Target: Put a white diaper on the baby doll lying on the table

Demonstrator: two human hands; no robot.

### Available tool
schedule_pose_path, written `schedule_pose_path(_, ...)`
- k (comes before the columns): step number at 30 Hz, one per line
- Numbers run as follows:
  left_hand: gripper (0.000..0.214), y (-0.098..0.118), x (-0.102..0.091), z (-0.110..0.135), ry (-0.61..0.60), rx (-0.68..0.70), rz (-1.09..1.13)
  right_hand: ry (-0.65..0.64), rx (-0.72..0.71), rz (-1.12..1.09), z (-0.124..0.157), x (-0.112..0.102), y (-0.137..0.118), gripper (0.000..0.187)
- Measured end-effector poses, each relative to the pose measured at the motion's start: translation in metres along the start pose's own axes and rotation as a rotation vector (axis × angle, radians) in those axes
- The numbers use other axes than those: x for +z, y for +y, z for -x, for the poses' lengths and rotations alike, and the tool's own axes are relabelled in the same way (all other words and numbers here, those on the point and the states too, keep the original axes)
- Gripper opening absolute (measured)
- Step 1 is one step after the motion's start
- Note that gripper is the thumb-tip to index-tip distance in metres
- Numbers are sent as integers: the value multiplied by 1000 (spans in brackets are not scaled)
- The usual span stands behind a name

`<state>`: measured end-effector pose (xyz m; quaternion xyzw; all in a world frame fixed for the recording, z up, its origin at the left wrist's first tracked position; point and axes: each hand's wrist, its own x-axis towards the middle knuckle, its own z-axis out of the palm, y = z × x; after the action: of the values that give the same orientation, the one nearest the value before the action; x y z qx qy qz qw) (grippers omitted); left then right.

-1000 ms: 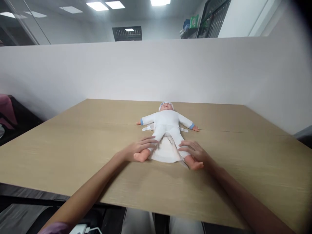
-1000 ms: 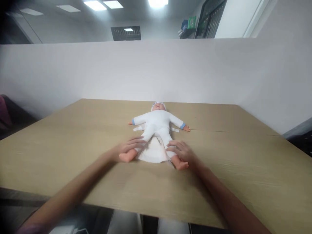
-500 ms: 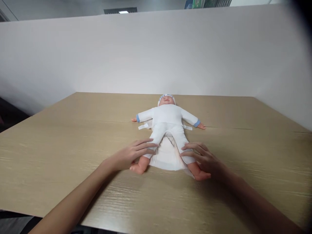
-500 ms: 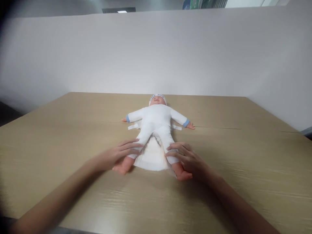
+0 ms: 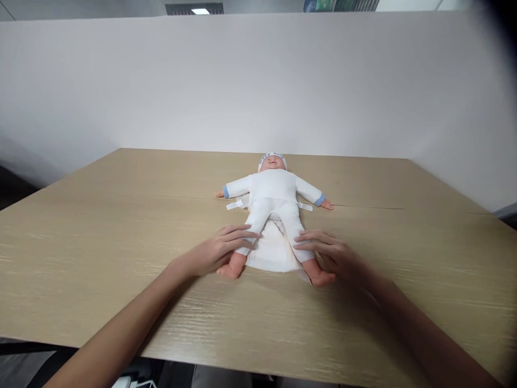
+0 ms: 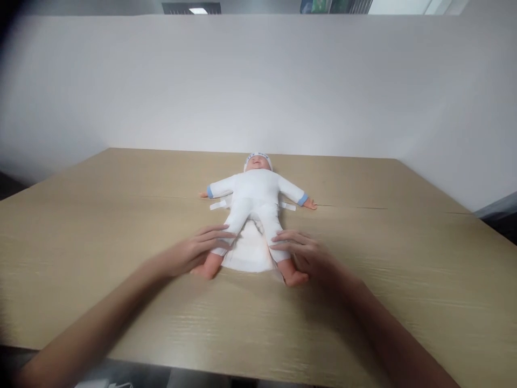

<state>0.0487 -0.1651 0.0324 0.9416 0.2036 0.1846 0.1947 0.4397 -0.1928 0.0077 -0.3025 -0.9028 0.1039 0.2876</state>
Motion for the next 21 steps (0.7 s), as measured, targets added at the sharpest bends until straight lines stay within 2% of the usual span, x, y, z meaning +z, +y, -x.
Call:
schedule_pose_path(3,38,12,1,-5,30,-68,27,-16,41,-38,-6,-5,-11,44)
schedule_pose_path(5,30,22,4,-10,37,-127,7,-40,118,31,-9,-4,-26,36)
schedule_pose_path(7,45,31,9,-15,45,-188,-52,-63,188,147,-11,3,-43,41)
schedule_pose_path(9,66,36,15,-19,57,-232,-130,-68,224,256,-12,13,-57,59)
schedule_pose_path(11,70,40,21,-21,60,-255,-198,-72,248,329,-13,22,-66,64)
schedule_pose_path(17,24,48,34,-23,96,-310,-342,-43,294,421,-24,28,-70,41)
schedule_pose_path(21,8,51,28,-29,135,-359,-312,13,283,303,-33,22,-53,28)
